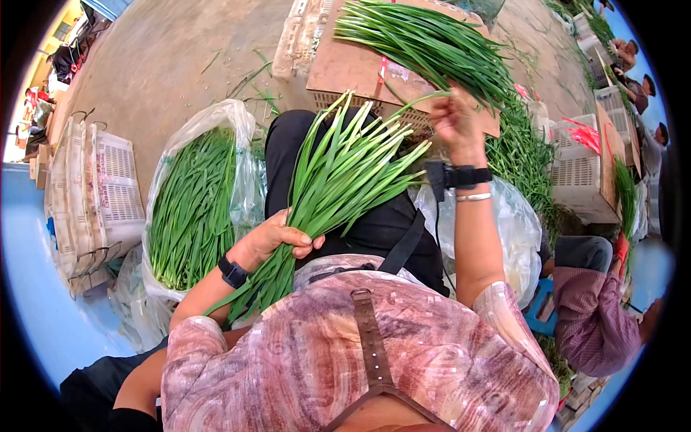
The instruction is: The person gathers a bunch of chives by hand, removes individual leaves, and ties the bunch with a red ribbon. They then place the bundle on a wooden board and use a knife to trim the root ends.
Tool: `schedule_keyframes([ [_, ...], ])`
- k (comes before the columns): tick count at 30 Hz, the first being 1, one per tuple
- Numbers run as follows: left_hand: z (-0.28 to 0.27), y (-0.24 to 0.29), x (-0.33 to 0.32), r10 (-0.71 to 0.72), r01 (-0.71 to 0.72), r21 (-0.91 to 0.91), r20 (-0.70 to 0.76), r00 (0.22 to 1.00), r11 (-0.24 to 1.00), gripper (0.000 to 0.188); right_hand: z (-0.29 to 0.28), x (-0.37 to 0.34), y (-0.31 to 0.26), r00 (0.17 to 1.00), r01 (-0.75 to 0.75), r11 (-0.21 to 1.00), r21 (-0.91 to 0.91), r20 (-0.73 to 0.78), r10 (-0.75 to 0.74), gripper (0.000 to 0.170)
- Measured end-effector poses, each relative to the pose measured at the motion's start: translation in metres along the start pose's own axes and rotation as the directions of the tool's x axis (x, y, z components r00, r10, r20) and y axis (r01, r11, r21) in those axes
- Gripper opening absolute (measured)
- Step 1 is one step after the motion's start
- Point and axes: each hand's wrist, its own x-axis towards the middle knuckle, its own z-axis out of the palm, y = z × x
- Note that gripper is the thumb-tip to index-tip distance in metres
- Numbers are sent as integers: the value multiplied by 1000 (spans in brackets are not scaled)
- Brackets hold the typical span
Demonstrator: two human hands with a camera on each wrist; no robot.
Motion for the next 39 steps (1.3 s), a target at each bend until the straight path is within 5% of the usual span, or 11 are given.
schedule_keyframes([
  [3,-2,-2,-1,-10,10,4,-11,1000,1000,56,-19,4,-45,961,249,968,-12,-124,-249,6],
  [4,-1,-2,-1,-10,10,2,-14,1000,1000,56,-16,-3,-48,848,351,815,-461,-212,-485,10],
  [7,0,0,0,-21,21,4,-16,1000,1000,56,-4,-16,-38,902,191,140,-972,118,-416,14],
  [11,-2,0,2,-45,45,0,-21,999,999,57,55,-40,18,962,243,228,-943,204,-180,18],
  [13,0,1,0,-42,43,7,-43,998,999,58,66,-37,18,982,187,491,-851,146,-121,17],
  [20,3,0,-2,-2,5,44,-54,999,999,44,61,-32,-67,881,474,760,-445,230,-414,11],
  [26,3,2,-3,-14,18,58,-63,998,998,42,25,-45,-163,796,569,592,-571,203,-570,8],
  [31,3,2,0,6,-5,51,-13,1000,999,44,-9,-62,-238,575,636,374,-675,91,-813,14],
  [34,7,3,-5,12,-11,34,-32,999,999,46,1,-62,-205,717,274,80,-958,148,-681,22],
  [37,1,2,-2,21,-21,12,12,1000,1000,46,23,-73,-164,828,-89,-348,-933,125,-547,30],
  [39,-4,-1,0,0,0,-1,35,999,1000,46,53,-70,-96,908,320,84,-944,281,-310,27],
])
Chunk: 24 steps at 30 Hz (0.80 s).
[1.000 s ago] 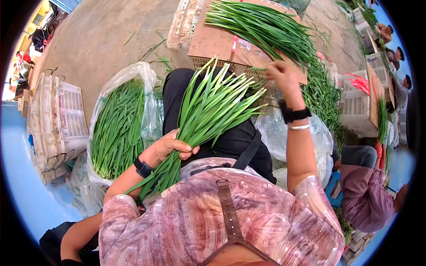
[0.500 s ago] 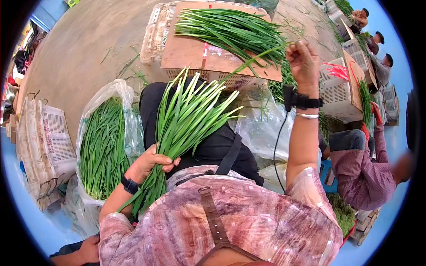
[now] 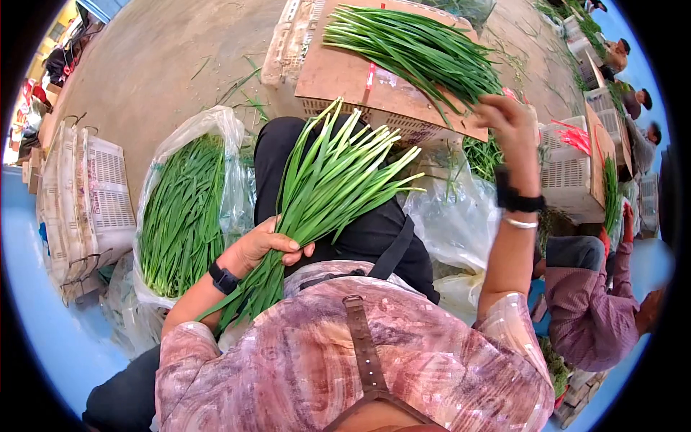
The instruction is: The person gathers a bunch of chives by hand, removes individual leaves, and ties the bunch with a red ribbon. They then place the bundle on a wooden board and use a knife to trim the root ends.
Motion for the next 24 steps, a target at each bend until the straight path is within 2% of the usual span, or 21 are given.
schedule_keyframes([
  [1,3,2,-1,0,0,-5,-7,1000,1000,45,38,-9,-26,994,-75,994,75,87,69,21],
  [2,4,3,0,-4,4,-6,-8,1000,1000,46,69,-10,-24,981,-18,999,37,191,11,16],
  [4,5,3,-1,-7,7,-14,-11,1000,1000,47,126,-10,-12,924,-73,980,186,383,-4,22],
  [6,7,3,-2,6,-5,30,-23,1000,1000,50,168,-5,7,915,85,992,-93,402,-41,31],
  [8,5,0,-3,17,-15,57,-31,999,998,52,184,-12,6,937,185,908,-375,345,-49,36],
  [9,3,-1,-2,18,-16,66,-31,999,998,53,189,-15,3,943,182,901,-394,328,-47,39],
  [12,0,-2,0,9,-6,97,-31,999,995,55,194,-18,-4,956,98,946,-307,293,-4,43],
  [17,6,-2,2,29,-24,174,-28,999,984,47,196,-20,-5,966,99,961,-259,256,-30,59],
  [20,5,-3,2,34,-30,188,-19,999,982,48,202,-20,3,964,108,985,-132,256,-72,57],
  [21,6,-2,1,36,-32,188,-21,999,982,47,203,-17,6,961,65,996,-65,274,-45,57],
  [24,6,-3,-1,39,-33,169,-32,999,985,51,194,-14,4,943,43,999,-13,330,-36,57],
])
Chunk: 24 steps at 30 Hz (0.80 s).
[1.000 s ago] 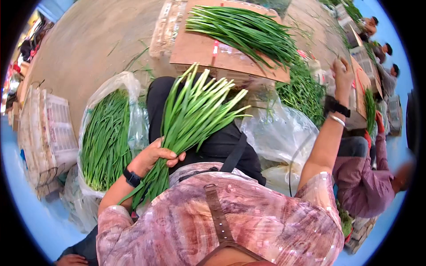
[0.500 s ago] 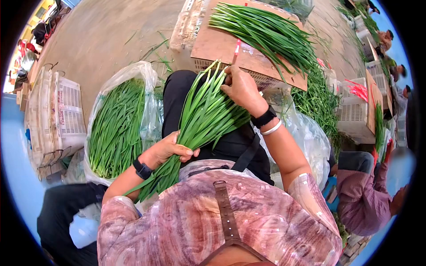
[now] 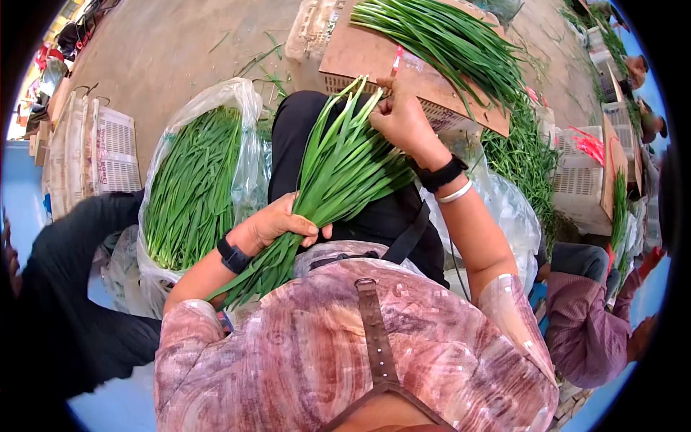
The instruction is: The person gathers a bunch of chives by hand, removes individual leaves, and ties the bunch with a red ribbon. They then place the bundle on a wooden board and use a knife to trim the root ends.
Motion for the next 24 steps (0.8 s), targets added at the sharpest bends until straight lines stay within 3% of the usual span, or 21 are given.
schedule_keyframes([
  [3,-2,1,1,2,-2,-50,3,1000,999,58,-7,0,-7,994,107,993,-52,-26,-108,52],
  [6,-3,5,2,-52,57,-154,40,998,986,49,-10,2,3,996,89,987,-134,13,-88,45],
  [9,0,8,-1,-66,71,-243,29,997,967,46,-28,4,8,948,215,839,-500,-99,-302,44],
  [10,0,12,-4,-63,65,-246,19,998,967,47,-46,-10,-23,974,136,828,-545,-78,-211,51],
  [12,5,19,-8,-83,85,-250,20,996,964,51,-44,-34,-54,888,435,721,-539,121,-444,61],
  [14,10,28,-9,-104,106,-230,18,994,967,42,-26,-60,-80,854,511,716,-476,379,-357,70],
  [16,16,34,-8,-151,149,-187,3,989,971,36,1,-80,-84,763,642,588,-492,478,-434,67],
  [20,35,50,-10,-257,255,-107,-5,967,961,29,38,-76,-61,720,691,578,-435,334,-609,45],
  [24,47,56,-12,-274,274,-41,2,962,961,32,36,-74,-54,676,729,557,-398,295,-675,28],
])
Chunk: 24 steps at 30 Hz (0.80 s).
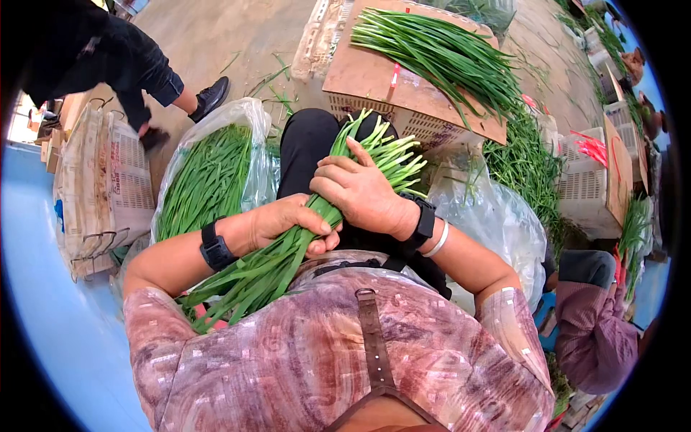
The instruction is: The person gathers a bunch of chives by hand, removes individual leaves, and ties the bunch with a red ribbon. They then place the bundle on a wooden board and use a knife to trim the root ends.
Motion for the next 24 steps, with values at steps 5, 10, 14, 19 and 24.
schedule_keyframes([
  [5,19,49,-9,166,-180,40,223,961,983,66,-42,22,35,992,-58,990,130,-107,72,31],
  [10,-21,148,-23,489,-575,243,334,806,781,74,-132,34,98,864,-353,761,544,-124,489,24],
  [14,-35,181,0,677,-661,608,259,689,439,85,-187,31,120,822,-159,301,940,-43,568,16],
  [19,-4,169,105,497,-725,532,529,688,437,91,-156,33,149,832,116,-43,992,-74,550,20],
  [24,-4,86,154,376,-428,-77,631,679,900,100,-105,23,172,796,183,-264,947,15,605,20],
])
